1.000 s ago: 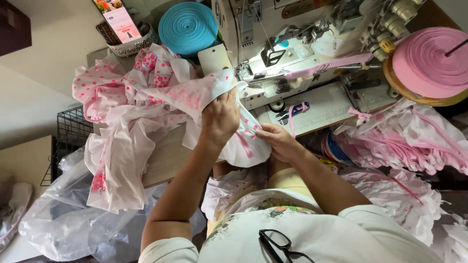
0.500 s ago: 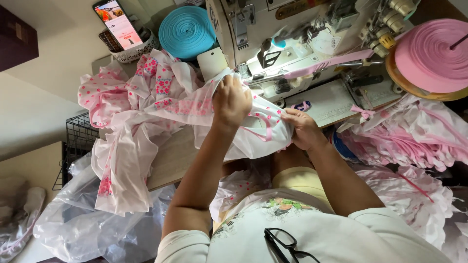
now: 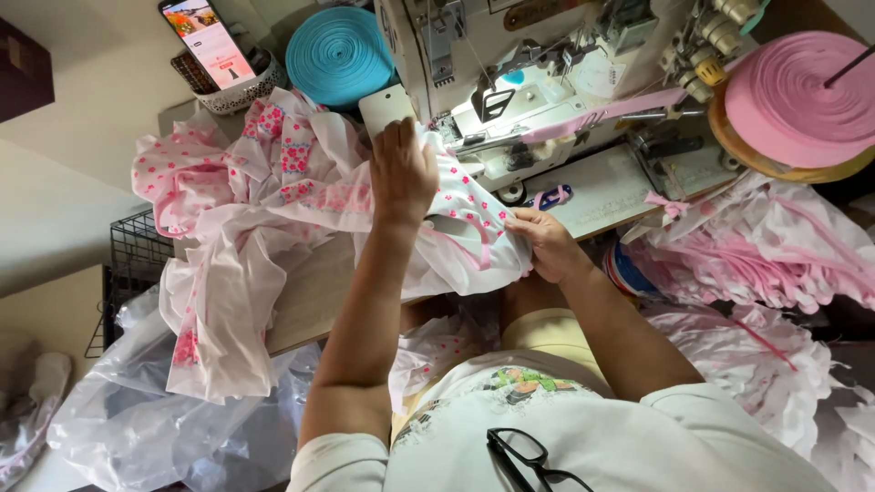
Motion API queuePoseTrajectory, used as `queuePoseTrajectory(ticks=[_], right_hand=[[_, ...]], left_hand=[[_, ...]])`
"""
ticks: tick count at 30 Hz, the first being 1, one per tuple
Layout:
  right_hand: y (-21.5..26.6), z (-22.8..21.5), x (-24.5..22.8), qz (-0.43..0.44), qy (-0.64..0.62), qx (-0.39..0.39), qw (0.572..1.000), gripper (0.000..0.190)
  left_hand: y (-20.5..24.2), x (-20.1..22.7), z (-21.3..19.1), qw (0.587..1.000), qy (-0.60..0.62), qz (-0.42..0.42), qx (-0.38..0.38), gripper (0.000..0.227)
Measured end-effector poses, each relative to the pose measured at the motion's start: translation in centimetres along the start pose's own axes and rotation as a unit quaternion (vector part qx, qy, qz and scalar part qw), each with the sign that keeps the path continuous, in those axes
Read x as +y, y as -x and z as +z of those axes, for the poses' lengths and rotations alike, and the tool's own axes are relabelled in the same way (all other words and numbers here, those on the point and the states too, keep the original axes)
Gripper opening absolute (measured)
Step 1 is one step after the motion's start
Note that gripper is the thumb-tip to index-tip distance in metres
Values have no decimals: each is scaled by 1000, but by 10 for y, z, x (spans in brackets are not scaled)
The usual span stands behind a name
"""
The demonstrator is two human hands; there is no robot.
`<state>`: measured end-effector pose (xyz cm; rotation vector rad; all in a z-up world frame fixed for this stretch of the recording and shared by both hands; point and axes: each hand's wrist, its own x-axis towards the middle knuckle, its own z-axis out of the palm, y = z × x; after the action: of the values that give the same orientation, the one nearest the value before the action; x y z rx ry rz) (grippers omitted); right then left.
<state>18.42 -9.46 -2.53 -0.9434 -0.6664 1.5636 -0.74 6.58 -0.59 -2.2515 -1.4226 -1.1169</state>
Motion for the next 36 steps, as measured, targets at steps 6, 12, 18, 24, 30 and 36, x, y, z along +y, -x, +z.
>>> queuePoseTrajectory(ticks=[6, 12, 18, 24, 30, 36], right_hand=[[7, 9, -13, -9, 10, 10, 1000, 17], [-7, -19, 1, 12, -4, 20, 1000, 14], [-12, -32, 7, 11, 11, 20, 1000, 16], [-32, -52, 44, -9, 26, 4, 1000, 14], [-36, -79, 57, -17, 40, 28, 999, 14], [-21, -78, 42, -1, 25, 33, 999, 9]], left_hand=[[-5, -3, 42, 991, -119, -16, -65, 20], [13, 43, 15, 994, -50, -50, -85, 20], [14, 10, 48, 995, -77, -40, -57, 20], [-8, 15, -51, 986, 12, -133, -98, 46], [140, 34, 0, 659, 585, -377, -284, 19], [146, 39, 2, 346, 837, -421, -49, 41]])
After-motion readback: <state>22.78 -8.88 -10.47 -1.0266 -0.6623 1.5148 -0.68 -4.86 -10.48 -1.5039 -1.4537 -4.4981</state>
